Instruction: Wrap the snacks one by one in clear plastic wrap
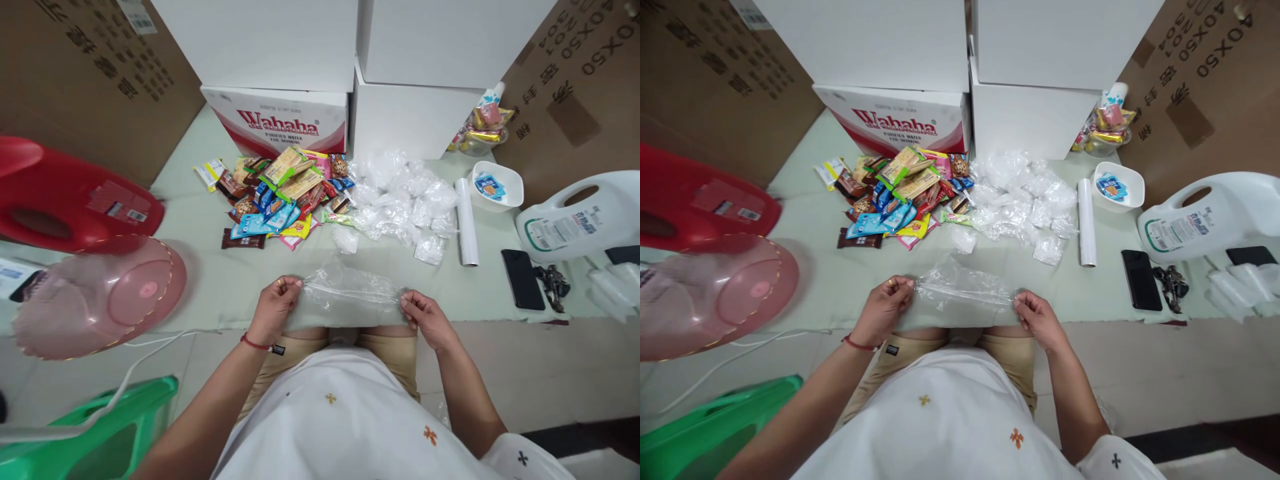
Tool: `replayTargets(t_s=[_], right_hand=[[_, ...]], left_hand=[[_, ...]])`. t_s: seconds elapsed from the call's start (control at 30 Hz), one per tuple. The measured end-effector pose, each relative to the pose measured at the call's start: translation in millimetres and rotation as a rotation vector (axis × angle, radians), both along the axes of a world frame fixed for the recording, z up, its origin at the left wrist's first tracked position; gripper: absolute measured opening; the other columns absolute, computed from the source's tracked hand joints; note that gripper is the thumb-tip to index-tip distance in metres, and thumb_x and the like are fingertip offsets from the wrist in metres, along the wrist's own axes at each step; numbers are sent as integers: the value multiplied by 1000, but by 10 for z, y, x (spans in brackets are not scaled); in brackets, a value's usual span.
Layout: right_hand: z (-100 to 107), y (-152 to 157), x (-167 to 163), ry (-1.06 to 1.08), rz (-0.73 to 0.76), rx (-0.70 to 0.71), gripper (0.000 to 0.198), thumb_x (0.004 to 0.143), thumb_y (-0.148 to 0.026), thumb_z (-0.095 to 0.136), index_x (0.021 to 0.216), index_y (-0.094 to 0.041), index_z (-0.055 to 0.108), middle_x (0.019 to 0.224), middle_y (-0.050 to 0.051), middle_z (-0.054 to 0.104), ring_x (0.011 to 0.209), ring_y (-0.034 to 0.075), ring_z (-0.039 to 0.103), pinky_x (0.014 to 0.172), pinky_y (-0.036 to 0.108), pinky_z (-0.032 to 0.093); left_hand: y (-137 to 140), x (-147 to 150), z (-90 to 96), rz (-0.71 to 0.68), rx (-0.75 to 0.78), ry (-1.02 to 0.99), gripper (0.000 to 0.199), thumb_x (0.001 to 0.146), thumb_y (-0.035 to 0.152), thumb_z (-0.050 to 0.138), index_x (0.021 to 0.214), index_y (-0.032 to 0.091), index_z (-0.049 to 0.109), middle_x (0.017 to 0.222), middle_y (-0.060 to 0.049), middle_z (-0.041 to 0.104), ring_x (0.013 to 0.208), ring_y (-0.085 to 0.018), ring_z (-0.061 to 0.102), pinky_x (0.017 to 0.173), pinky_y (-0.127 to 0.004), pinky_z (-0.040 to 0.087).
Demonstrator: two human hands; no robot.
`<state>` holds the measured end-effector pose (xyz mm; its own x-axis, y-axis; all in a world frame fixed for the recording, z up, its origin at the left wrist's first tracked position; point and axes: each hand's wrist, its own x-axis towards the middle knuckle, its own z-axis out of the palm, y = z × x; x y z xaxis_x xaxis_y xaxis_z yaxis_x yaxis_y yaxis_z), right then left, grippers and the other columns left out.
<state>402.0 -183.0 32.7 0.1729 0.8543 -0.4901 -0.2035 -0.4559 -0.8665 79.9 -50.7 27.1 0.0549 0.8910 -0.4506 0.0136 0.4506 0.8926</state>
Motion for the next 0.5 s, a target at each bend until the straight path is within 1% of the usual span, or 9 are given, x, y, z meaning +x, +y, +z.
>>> replayTargets(t_s=[0.07, 0.13, 0.23, 0.27, 0.3, 0.33, 0.4, 0.47, 0.5], right_hand=[[40, 32, -42, 13, -51, 17, 43, 76, -56, 85, 80, -19, 63, 61, -5, 49, 52, 8, 37, 45, 19, 29], [108, 61, -66, 112, -126, 14, 42, 75, -53, 86, 81, -20, 62, 66, -3, 58, 49, 6, 34, 40, 18, 23], [223, 89, -60, 330, -170, -20, 38, 73, -48, 86, 81, -22, 60, 80, 0, 71, 43, 4, 21, 34, 17, 12], [256, 94, -48, 385, -165, -19, 37, 74, -47, 86, 80, -22, 60, 80, 1, 72, 43, 3, 17, 32, 16, 9], [286, 99, -31, 421, -161, -8, 34, 74, -47, 84, 79, -21, 61, 78, 1, 72, 43, 3, 13, 32, 16, 8], [313, 104, -11, 442, -161, 8, 32, 75, -46, 83, 79, -21, 63, 77, 1, 72, 43, 3, 10, 31, 16, 7], [369, 120, 42, 452, -181, 43, 29, 78, -46, 79, 79, -20, 67, 77, 2, 74, 43, 4, 8, 31, 16, 6], [432, 160, 103, 442, -212, 69, 26, 82, -45, 75, 80, -20, 69, 79, 2, 75, 44, 4, 8, 31, 17, 6], [466, 196, 131, 435, -225, 80, 24, 83, -43, 74, 80, -20, 70, 79, 2, 75, 44, 4, 9, 31, 17, 6]], left_hand=[[-16, 31, 0, 18, 33, 73, 52, 64, 61, 84, 80, 18, 58, 59, 9, 44, 52, -7, 33, 48, -22, 25], [-35, 74, 36, 2, 103, 83, 49, 70, 61, 80, 80, 19, 56, 64, 7, 46, 57, -8, 39, 52, -21, 33], [-62, 134, 131, -40, 199, -3, 48, 78, 62, 76, 84, 20, 53, 82, 2, 56, 76, -12, 54, 70, -23, 50], [-70, 151, 160, -53, 200, -50, 49, 79, 63, 75, 85, 21, 52, 85, 2, 58, 80, -12, 56, 74, -25, 53], [-78, 166, 182, -67, 182, -99, 49, 80, 63, 75, 87, 21, 50, 84, 2, 57, 78, -12, 56, 73, -26, 54], [-87, 179, 197, -87, 152, -145, 49, 81, 63, 75, 87, 22, 49, 78, 4, 55, 71, -11, 54, 68, -25, 53], [-108, 192, 206, -152, 83, -208, 50, 80, 62, 77, 87, 23, 47, 63, 9, 45, 54, -8, 44, 54, -21, 45], [-137, 187, 203, -243, 22, -232, 50, 79, 60, 79, 86, 23, 47, 56, 13, 38, 45, -5, 33, 47, -19, 36], [-155, 179, 204, -292, -5, -238, 50, 78, 60, 80, 86, 22, 48, 55, 13, 36, 44, -4, 30, 45, -18, 33]])
